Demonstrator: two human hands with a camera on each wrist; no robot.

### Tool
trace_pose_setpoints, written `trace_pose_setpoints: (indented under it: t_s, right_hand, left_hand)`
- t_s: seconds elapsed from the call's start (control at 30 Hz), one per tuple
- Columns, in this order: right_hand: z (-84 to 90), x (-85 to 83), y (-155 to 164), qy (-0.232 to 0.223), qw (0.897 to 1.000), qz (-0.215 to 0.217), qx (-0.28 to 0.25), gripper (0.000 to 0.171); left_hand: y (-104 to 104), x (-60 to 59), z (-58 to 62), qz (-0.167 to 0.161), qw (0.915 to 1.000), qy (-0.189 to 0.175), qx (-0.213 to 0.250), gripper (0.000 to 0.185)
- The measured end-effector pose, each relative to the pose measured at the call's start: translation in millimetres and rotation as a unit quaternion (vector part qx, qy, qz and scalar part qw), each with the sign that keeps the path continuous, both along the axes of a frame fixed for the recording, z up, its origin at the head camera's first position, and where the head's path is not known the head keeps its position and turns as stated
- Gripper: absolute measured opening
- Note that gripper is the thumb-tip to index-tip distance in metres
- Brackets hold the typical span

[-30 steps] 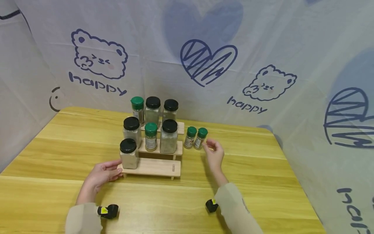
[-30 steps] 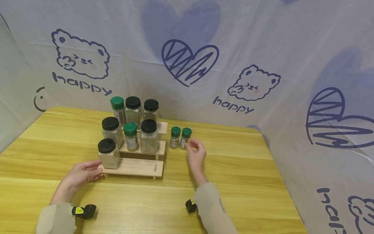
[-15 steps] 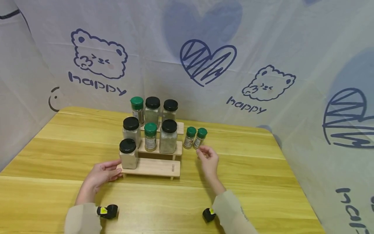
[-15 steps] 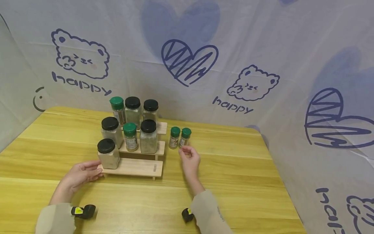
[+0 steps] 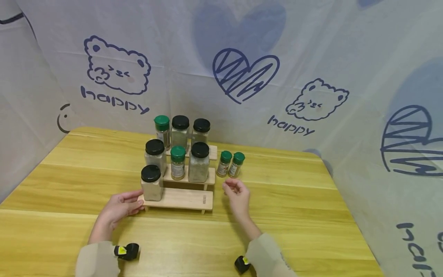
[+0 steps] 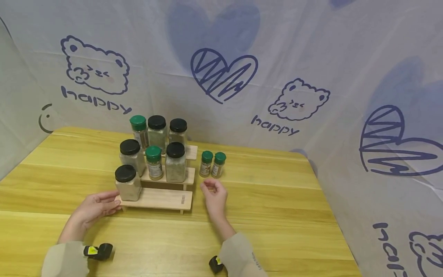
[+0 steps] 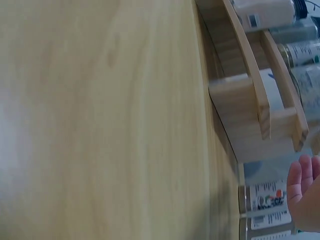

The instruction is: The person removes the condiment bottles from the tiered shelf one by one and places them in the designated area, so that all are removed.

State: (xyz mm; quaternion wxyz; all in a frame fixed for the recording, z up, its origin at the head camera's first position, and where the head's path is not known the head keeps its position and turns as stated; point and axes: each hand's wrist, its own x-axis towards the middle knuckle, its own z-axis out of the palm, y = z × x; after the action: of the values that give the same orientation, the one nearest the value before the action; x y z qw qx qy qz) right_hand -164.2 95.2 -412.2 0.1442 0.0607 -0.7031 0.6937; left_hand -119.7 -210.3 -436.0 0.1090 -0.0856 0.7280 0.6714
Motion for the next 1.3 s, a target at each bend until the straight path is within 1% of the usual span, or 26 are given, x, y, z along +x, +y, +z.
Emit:
trace_pose_setpoints:
  t_s: [0.13,0.23,0.33,0.47,0.63,0.7,0.77,0.9,1.1,1.3]
  right_hand:
    - [-0.1,4.7,-8.6,-0.003,1.000,0.015,-0.004,0.013]
    - [0.4,7.3,-15.0,0.003,1.000,0.025,-0.003,0.012]
    - [-7.2,4.7,-20.6,0.007,0.999,0.034,-0.007,0.012]
    - [-15.9,1.8,-28.4,-0.001,0.999,0.049,-0.021,0.013]
    - [0.3,12.2,-41.1,0.010,0.996,0.083,-0.024,0.014]
    - [8.0,16.4,-46.3,0.009,0.995,0.097,-0.019,0.014]
    - [12.0,18.3,-51.0,0.003,0.994,0.110,-0.013,0.015]
    - [16.2,20.2,-59.1,0.002,0.991,0.135,-0.004,0.017]
    - [20.7,22.1,-72.0,0.024,0.985,0.169,-0.002,0.019]
    - [27.5,23.2,-84.2,0.043,0.981,0.191,-0.006,0.021]
  left_hand:
    - [-0.2,0.1,-0.3,0.000,1.0000,0.000,0.002,0.051]
    - [-0.4,-0.1,-0.4,0.000,1.0000,0.001,0.005,0.051]
    - [-0.4,-0.1,-0.2,-0.001,1.0000,0.001,0.006,0.051]
    - [0.0,0.2,0.3,-0.001,1.0000,-0.001,0.003,0.051]
    - [0.0,0.1,0.2,0.000,1.0000,-0.003,0.003,0.051]
    - [-0.1,0.0,0.1,0.000,1.0000,-0.003,0.003,0.051]
    - [-0.2,0.0,0.2,0.000,1.0000,-0.003,0.002,0.050]
    - [-0.2,0.4,0.6,-0.001,1.0000,-0.004,0.001,0.051]
    - [-0.7,0.4,0.6,-0.004,1.0000,-0.002,0.004,0.051]
    - [-0.9,0.1,-0.3,-0.006,1.0000,-0.001,-0.002,0.051]
